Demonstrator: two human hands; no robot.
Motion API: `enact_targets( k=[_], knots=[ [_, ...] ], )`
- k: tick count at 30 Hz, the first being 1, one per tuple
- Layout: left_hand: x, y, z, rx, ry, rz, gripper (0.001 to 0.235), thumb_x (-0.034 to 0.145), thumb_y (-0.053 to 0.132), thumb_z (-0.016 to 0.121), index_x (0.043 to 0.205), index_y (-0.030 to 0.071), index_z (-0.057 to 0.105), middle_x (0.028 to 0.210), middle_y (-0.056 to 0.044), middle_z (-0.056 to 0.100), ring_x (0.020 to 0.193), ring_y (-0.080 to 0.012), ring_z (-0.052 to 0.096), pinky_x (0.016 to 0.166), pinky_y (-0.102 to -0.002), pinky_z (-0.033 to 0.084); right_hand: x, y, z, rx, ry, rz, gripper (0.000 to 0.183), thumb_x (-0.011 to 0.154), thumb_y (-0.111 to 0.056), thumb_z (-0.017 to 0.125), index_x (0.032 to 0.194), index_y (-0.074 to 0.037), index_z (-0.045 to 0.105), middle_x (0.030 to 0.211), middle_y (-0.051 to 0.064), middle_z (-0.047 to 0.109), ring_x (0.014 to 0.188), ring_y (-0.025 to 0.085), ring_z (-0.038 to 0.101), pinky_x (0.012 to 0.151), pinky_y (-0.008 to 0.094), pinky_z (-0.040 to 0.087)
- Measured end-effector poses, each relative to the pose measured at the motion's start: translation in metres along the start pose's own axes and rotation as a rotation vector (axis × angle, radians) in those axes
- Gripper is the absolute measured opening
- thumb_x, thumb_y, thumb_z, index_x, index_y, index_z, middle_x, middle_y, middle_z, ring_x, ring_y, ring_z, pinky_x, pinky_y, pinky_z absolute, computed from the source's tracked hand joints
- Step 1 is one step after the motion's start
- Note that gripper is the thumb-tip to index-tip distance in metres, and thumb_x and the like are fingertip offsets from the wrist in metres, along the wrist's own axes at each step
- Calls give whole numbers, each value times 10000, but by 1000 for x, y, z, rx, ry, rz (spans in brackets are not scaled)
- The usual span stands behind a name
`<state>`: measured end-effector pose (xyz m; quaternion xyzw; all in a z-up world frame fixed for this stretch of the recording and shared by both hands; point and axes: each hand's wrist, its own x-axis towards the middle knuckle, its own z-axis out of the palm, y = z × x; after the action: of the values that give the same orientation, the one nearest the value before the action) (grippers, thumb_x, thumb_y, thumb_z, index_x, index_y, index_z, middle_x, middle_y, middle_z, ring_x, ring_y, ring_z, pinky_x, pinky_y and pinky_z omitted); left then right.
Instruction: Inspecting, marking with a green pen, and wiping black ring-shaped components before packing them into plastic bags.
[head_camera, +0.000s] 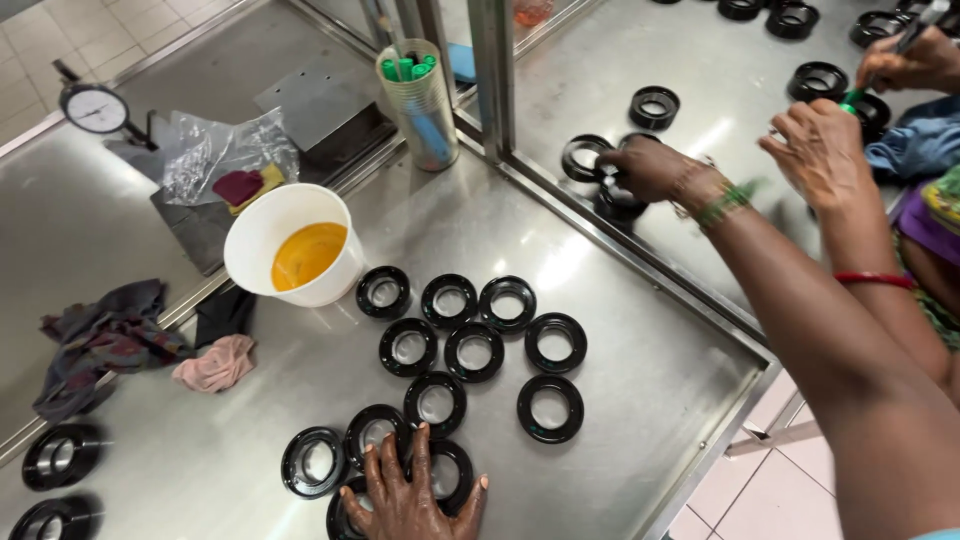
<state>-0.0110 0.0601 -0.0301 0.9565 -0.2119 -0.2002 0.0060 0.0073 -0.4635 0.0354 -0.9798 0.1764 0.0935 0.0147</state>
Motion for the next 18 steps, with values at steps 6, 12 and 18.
enact_targets(
  k=[6,12,18],
  knots=[
    [-11,23,-31,-4,-138,14,1152,709,843,661,1611,339,152,1659,-211,97,1517,-410,-57,1115,-762,-54,-130,-65,11,-117,-157,53,531,991,-141,569,1502,-245,470,986,112,602,848,183,590,788,291,581],
    [-4,115,-57,-251,-62,426,1188,769,776,689,1620,224,71,1700,-192,-104,1543,-412,-173,1139,-682,-139,-198,-113,44,-154,-244,17,748,867,13,622,1517,-285,404,1163,167,545,928,203,564,843,323,563],
    [31,133,-59,-18,-108,521,1286,695,780,694,1626,209,15,1685,-140,-133,1544,-349,-180,1203,-669,-93,-195,-173,42,130,-206,140,632,888,-141,693,1474,-235,476,1088,185,585,1003,256,575,928,388,553]
  ],
)
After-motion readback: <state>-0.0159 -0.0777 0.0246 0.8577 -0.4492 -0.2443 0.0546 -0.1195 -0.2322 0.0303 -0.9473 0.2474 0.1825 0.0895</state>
